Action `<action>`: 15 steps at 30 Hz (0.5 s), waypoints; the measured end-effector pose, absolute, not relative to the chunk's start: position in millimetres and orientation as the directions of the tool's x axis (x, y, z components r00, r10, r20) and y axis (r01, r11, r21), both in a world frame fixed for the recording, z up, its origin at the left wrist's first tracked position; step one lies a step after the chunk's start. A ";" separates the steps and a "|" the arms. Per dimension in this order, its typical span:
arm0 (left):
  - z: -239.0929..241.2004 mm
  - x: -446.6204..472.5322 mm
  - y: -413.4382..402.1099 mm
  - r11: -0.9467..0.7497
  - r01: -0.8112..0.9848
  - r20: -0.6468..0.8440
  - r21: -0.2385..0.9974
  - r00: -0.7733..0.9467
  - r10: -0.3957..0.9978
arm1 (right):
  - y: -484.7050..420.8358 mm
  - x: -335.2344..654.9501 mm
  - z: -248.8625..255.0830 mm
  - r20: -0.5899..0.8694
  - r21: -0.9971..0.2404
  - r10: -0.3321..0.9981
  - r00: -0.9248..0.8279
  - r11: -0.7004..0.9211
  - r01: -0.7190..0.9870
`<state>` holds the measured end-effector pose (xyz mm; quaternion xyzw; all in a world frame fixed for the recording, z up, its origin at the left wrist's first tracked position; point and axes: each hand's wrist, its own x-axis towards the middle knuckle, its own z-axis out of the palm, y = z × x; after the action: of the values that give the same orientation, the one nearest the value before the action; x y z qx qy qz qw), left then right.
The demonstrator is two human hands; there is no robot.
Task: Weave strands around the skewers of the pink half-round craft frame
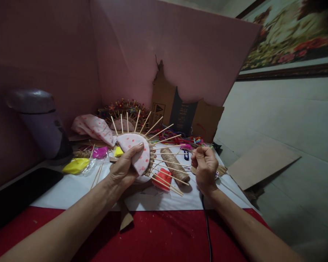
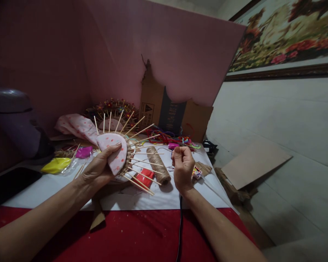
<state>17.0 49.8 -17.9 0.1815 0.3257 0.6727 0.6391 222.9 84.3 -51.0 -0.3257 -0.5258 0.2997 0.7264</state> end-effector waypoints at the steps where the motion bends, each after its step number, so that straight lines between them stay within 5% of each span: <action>1: -18.3 17.3 49.6 0.026 -0.742 -0.167 0.670 -0.116 0.979 | 83.6 222.3 -50.5 0.570 -0.789 0.782 0.251 0.607 -0.100; 11: -18.4 19.8 48.4 0.010 -0.710 -0.107 0.704 -0.093 0.990 | 76.3 220.4 -47.6 0.573 -0.818 0.820 -0.011 0.571 -0.063; 15: -19.8 19.5 49.3 0.015 -0.698 -0.101 0.716 -0.082 0.991 | 75.2 221.1 -46.7 0.579 -0.815 0.815 0.013 0.578 0.040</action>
<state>19.5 49.3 -19.8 0.2300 0.3188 0.6630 0.6371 221.1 75.2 -46.7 -0.3390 -0.6306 0.3100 0.6256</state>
